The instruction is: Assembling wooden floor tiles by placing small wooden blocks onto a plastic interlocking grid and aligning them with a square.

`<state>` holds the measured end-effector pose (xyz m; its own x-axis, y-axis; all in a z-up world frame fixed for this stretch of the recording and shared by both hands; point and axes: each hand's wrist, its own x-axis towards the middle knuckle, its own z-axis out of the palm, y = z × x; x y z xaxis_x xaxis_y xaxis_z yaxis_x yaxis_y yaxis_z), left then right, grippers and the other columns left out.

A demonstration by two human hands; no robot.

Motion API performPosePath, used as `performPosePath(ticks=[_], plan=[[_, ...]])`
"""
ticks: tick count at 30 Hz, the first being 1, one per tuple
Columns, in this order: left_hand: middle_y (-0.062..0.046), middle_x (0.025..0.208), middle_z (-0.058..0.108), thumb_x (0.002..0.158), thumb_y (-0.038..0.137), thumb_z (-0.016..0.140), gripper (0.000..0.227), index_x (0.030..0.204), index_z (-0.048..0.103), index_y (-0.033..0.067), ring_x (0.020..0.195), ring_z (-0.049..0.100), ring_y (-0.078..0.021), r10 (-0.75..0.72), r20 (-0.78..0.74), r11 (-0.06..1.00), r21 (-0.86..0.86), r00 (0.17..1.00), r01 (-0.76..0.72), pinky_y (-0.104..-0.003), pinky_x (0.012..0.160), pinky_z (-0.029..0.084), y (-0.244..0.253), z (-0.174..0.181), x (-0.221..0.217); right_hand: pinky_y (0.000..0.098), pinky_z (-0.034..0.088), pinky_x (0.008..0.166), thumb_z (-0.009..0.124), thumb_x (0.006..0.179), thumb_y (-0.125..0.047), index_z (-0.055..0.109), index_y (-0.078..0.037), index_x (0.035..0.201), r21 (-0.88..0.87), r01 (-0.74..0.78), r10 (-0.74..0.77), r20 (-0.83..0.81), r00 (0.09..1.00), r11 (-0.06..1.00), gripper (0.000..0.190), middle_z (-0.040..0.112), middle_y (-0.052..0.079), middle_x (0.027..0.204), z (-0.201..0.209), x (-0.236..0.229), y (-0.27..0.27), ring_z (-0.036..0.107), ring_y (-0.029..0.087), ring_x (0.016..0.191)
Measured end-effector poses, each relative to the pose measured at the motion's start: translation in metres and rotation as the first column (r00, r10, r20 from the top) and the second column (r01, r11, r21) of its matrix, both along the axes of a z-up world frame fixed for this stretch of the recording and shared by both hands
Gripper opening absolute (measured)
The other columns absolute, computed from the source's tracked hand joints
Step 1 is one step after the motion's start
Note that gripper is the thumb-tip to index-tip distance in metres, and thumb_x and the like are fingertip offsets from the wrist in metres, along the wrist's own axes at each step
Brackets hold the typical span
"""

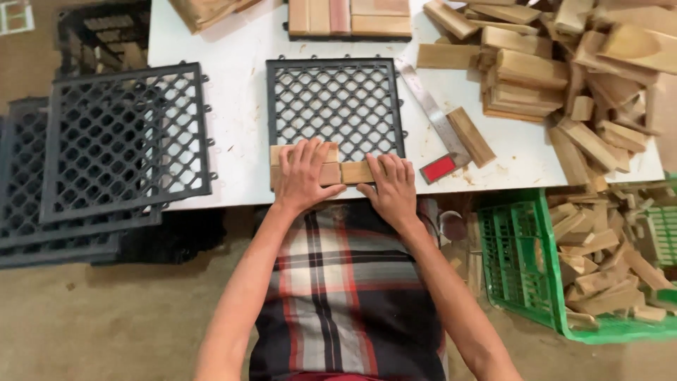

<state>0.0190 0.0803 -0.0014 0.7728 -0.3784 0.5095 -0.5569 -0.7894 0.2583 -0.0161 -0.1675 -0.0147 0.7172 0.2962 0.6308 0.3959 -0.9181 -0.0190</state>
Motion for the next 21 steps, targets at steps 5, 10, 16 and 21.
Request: performPosePath(ticks=[5, 10, 16, 21], plan=[[-0.008, 0.134, 0.056, 0.078, 0.087, 0.056, 0.091, 0.139, 0.055, 0.0193, 0.13, 0.048, -0.0293, -0.026, -0.102, 0.999, -0.036, 0.994, 0.022, -0.058, 0.107, 0.027, 0.004, 0.027, 0.006, 0.051, 0.027, 0.12, 0.057, 0.094, -0.063, 0.058, -0.019, 0.146, -0.038, 0.048, -0.051, -0.084, 0.995, 0.998, 0.069, 0.051, 0.013, 0.149, 0.01, -0.004, -0.056, 0.044, 0.032, 0.143], [-0.009, 0.132, 0.056, 0.088, 0.081, 0.054, 0.07, 0.111, 0.064, 0.0158, 0.13, 0.049, -0.0298, 0.032, -0.094, 0.998, -0.047, 0.995, -0.036, -0.059, 0.11, 0.027, -0.034, 0.013, 0.033, 0.054, 0.032, 0.116, 0.067, 0.097, -0.05, 0.053, -0.004, 0.147, 0.231, 0.261, -0.236, -0.131, 0.963, 0.937, 0.069, 0.053, 0.024, 0.141, -0.008, 0.033, -0.187, 0.049, 0.041, 0.134], [-0.014, 0.136, 0.056, 0.098, 0.074, 0.042, 0.068, 0.108, 0.066, 0.0111, 0.133, 0.049, -0.0303, -0.12, 0.069, 0.993, 0.005, 0.99, 0.12, -0.057, 0.109, 0.029, -0.156, 0.031, 0.052, 0.0515, 0.018, 0.127, 0.053, 0.112, -0.05, 0.013, -0.005, 0.163, 0.728, 0.612, -0.199, -0.58, 0.79, 0.31, 0.079, 0.014, 0.024, 0.164, 0.031, 0.081, -0.26, 0.017, 0.036, 0.155], [-0.018, 0.14, 0.055, 0.101, 0.071, 0.036, 0.071, 0.127, 0.06, 0.009, 0.133, 0.051, -0.0336, -0.239, -0.048, 0.971, -0.002, 0.97, 0.239, -0.052, 0.11, 0.034, -0.248, 0.045, 0.069, 0.0535, 0.023, 0.126, 0.045, 0.111, -0.064, 0.002, -0.006, 0.166, 0.75, 0.643, -0.104, -0.635, 0.766, 0.158, 0.09, 0.004, 0.025, 0.169, 0.038, 0.106, -0.289, 0.007, 0.037, 0.158]])
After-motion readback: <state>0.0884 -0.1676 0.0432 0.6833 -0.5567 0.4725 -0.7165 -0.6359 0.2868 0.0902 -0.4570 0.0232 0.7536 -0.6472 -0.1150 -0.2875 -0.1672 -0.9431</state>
